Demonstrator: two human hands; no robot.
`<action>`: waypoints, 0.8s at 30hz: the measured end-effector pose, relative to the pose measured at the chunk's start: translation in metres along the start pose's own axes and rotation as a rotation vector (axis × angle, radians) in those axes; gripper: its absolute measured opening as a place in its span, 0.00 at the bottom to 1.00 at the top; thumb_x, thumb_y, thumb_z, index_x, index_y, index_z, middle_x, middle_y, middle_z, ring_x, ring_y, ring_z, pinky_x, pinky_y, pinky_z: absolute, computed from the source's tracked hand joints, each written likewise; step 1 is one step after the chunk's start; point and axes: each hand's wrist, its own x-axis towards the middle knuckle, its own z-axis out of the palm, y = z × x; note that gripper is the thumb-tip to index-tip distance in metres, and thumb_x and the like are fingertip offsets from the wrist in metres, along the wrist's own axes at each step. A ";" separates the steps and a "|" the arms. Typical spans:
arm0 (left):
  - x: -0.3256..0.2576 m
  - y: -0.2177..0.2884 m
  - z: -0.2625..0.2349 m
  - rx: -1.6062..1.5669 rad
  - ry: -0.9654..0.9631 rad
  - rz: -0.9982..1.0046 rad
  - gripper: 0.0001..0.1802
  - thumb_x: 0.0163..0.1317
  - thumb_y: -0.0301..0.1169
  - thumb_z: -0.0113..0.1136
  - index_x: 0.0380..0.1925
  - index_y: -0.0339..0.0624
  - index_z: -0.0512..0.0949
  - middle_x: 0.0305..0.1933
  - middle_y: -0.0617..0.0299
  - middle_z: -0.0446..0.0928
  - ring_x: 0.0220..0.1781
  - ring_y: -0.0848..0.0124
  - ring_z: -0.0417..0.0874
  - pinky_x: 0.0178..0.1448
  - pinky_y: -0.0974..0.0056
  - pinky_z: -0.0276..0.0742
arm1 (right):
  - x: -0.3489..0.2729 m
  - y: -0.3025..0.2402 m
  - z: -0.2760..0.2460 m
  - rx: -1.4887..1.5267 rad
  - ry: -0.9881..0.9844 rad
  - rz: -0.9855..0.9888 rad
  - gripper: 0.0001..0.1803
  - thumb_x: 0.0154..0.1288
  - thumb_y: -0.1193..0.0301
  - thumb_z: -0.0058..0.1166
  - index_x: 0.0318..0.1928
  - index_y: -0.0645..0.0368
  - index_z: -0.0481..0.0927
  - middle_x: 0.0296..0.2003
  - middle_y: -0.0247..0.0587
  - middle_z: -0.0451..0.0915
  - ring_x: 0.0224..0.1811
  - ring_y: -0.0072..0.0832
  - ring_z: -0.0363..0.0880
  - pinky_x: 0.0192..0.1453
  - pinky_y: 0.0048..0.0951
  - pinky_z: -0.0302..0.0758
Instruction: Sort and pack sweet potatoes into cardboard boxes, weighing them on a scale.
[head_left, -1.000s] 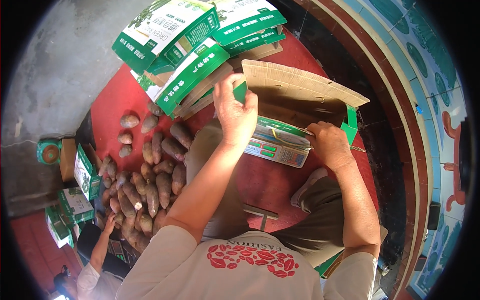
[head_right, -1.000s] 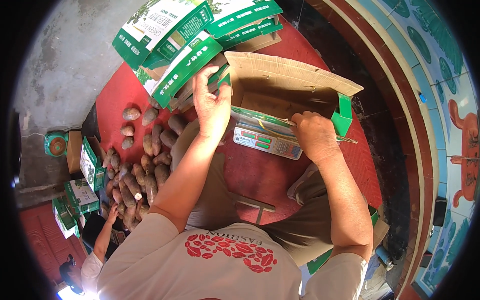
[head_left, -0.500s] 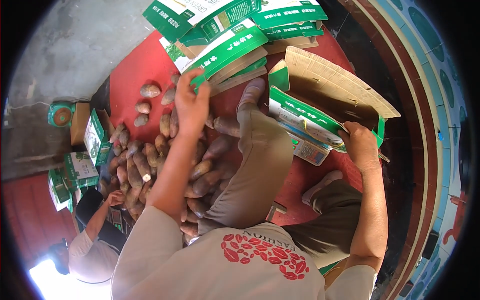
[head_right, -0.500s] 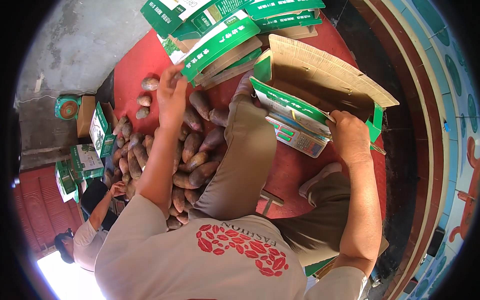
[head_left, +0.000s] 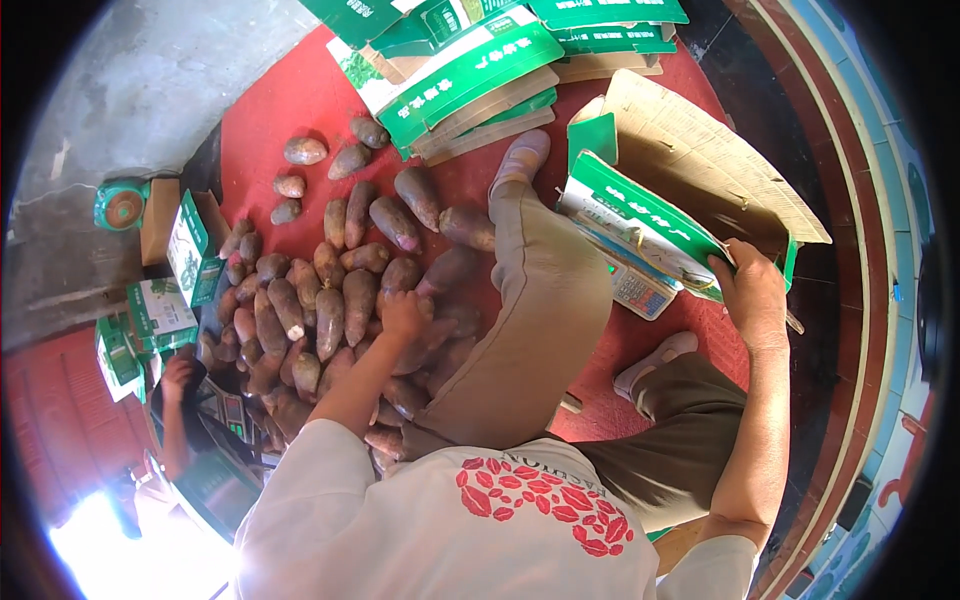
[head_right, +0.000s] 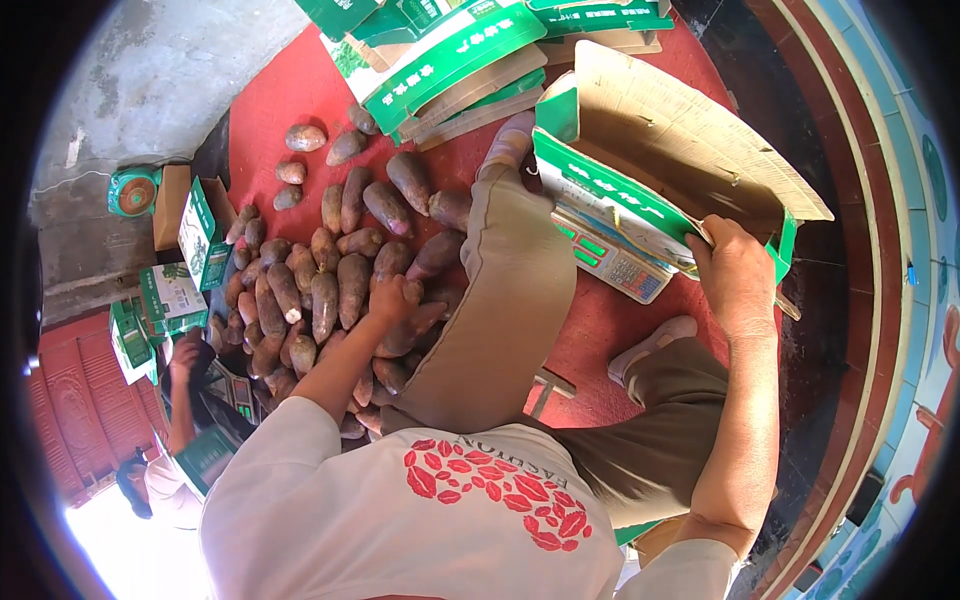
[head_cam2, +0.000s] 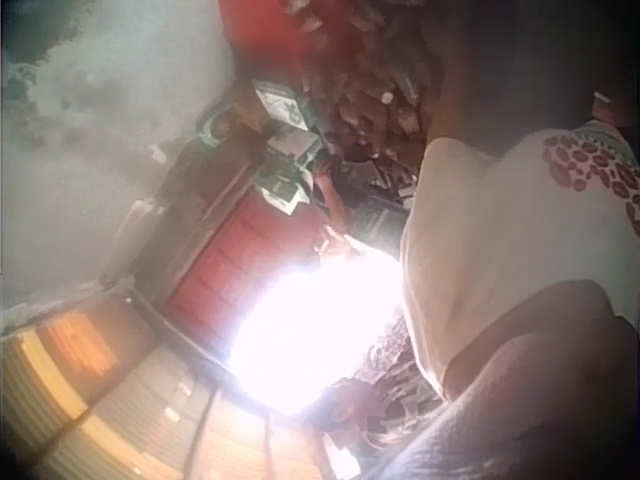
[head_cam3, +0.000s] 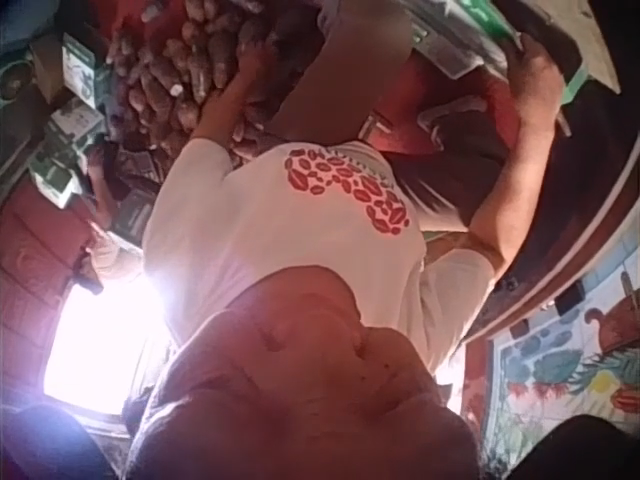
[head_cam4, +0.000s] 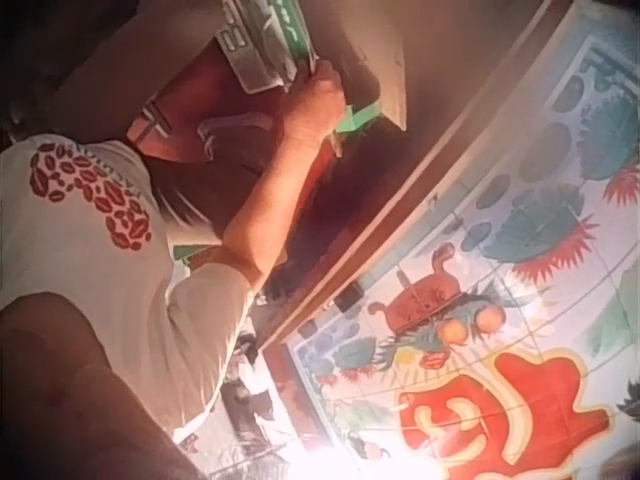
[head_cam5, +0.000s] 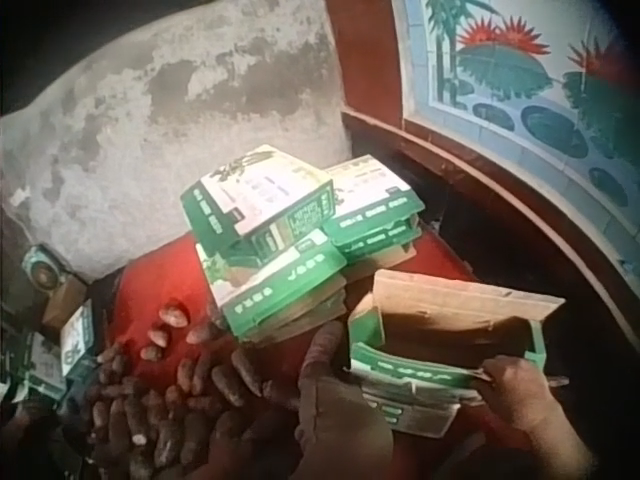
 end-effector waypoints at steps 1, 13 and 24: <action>-0.008 0.011 -0.008 0.060 -0.134 -0.090 0.30 0.48 0.48 0.64 0.49 0.44 0.74 0.52 0.49 0.74 0.54 0.53 0.76 0.51 0.50 0.75 | 0.000 -0.001 0.000 0.015 0.011 0.001 0.08 0.61 0.66 0.57 0.35 0.57 0.76 0.33 0.45 0.79 0.39 0.44 0.79 0.42 0.41 0.74; -0.071 0.015 0.024 0.344 -0.156 -0.146 0.42 0.41 0.44 0.73 0.56 0.51 0.63 0.50 0.57 0.67 0.55 0.60 0.70 0.52 0.54 0.69 | 0.006 -0.007 0.000 -0.002 -0.003 0.022 0.09 0.61 0.66 0.57 0.38 0.57 0.77 0.35 0.45 0.80 0.41 0.43 0.80 0.43 0.41 0.75; -0.054 0.018 0.021 0.293 -0.286 -0.235 0.45 0.38 0.45 0.75 0.56 0.48 0.62 0.53 0.55 0.68 0.57 0.56 0.71 0.57 0.53 0.69 | 0.003 -0.007 0.003 0.025 0.015 0.032 0.09 0.60 0.67 0.58 0.39 0.55 0.78 0.34 0.44 0.81 0.39 0.42 0.81 0.42 0.39 0.76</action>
